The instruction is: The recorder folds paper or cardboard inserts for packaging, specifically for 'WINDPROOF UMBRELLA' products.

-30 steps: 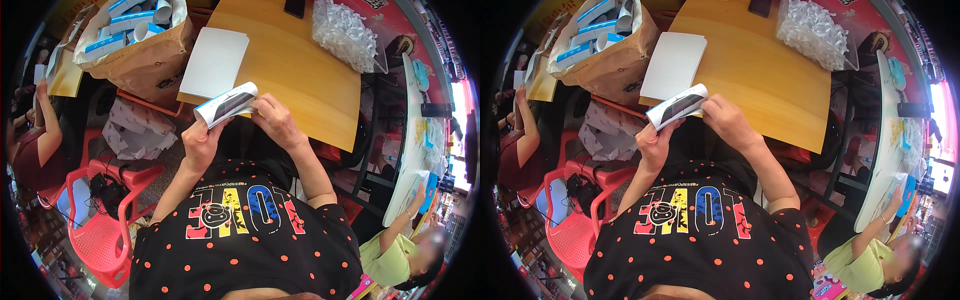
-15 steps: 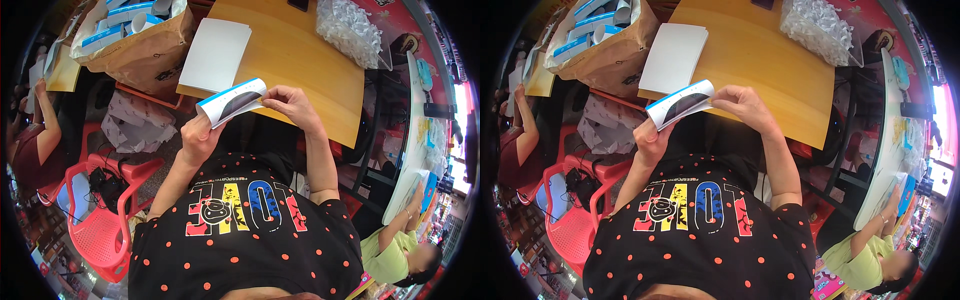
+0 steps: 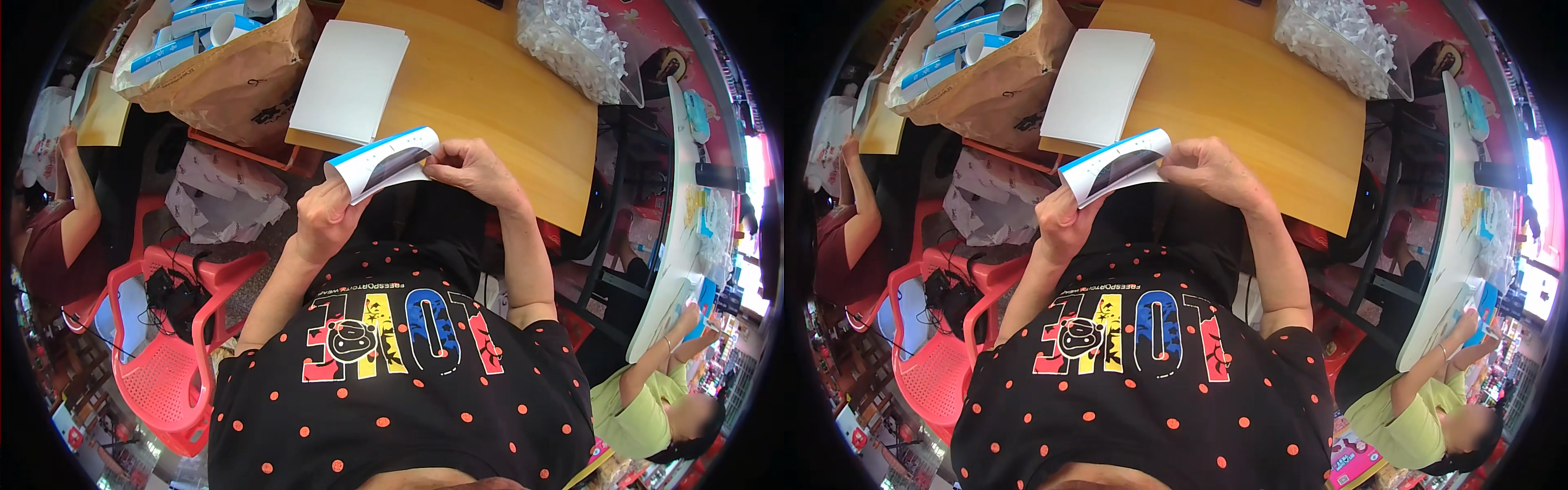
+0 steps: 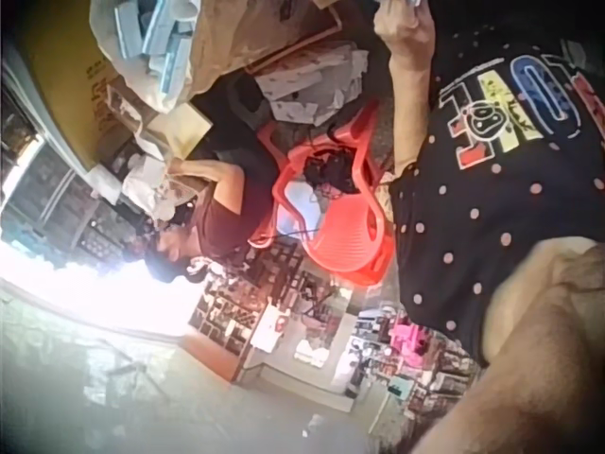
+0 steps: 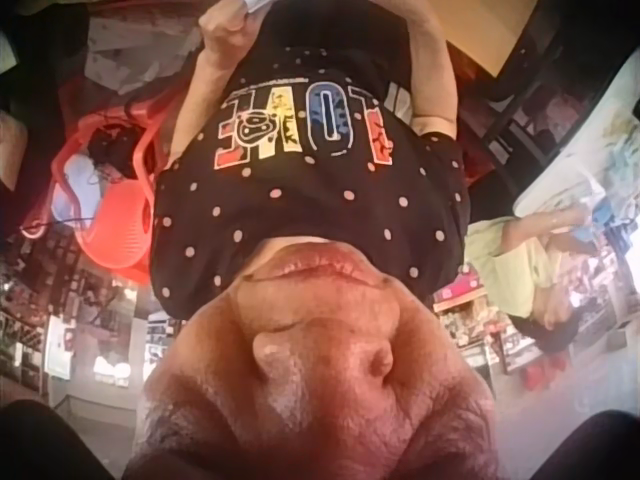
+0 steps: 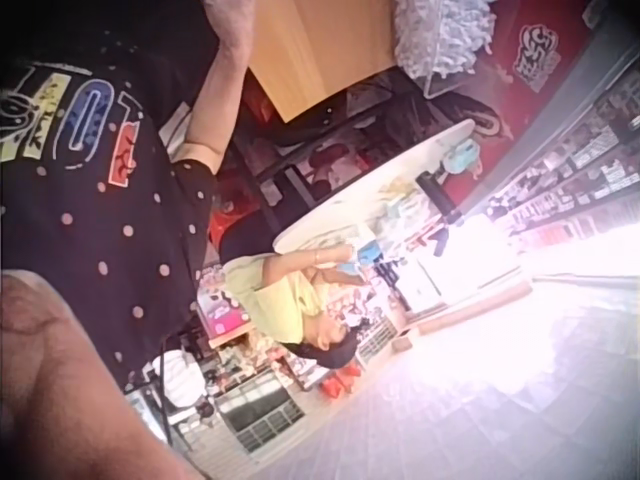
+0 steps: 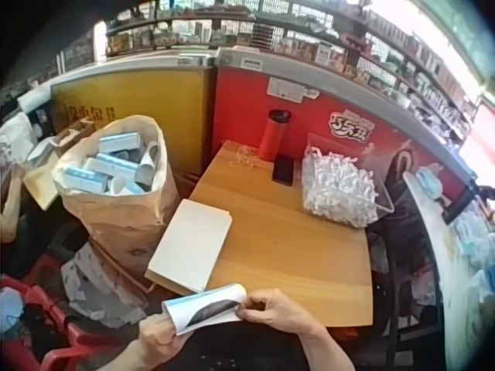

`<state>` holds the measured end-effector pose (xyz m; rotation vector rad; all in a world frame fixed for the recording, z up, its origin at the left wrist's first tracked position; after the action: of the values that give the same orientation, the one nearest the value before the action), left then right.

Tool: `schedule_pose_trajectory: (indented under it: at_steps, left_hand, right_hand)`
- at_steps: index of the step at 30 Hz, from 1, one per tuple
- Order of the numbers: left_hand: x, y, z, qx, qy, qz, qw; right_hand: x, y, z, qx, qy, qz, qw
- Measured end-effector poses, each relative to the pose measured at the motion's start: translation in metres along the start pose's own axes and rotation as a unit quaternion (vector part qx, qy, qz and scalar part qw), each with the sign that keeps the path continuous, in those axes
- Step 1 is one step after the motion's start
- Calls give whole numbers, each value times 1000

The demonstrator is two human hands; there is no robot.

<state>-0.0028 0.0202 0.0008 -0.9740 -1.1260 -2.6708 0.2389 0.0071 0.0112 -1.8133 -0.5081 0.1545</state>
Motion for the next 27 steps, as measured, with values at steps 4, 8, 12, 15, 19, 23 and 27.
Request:
schedule_pose_trajectory:
  at_steps: [4, 8, 12, 15, 19, 23, 27]
  left_hand:
    - [0, -2, -6, 3, -15, 20, 1000]
    - [4, 0, -7, 31, -25, 21, 999]
    - [6, 1, -7, 43, -14, 15, 999]
    - [7, 2, -5, 47, -9, 7, 999]
    - [6, 2, 0, 31, 23, 10, 999]
    - [2, 2, 2, 27, 49, -7, 998]
    - [2, 9, 3, 64, 47, -17, 997]
  right_hand:
    - [-7, 1, 0, 12, 22, -16, 1000]
    - [-6, 1, -6, 1, 31, -17, 999]
    - [-6, -6, -12, -6, 83, 29, 996]
    - [-10, -13, -12, 34, 109, -72, 991]
    - [-25, -23, -8, 186, 194, -257, 928]
    - [-36, -9, -2, 252, 260, -318, 876]
    - [-45, 7, 4, 283, 284, -289, 869]
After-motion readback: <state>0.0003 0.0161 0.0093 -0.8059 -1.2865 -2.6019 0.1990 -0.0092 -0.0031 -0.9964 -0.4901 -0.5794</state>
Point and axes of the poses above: each hand's wrist, its own z-axis towards the middle knuckle, its own x-axis out of the back of the hand, y = z × x, the point moved 1 cm from there along z, towards the middle knuckle, and after that the axes turned 8 degrees about -y, right-handed, at the moved point
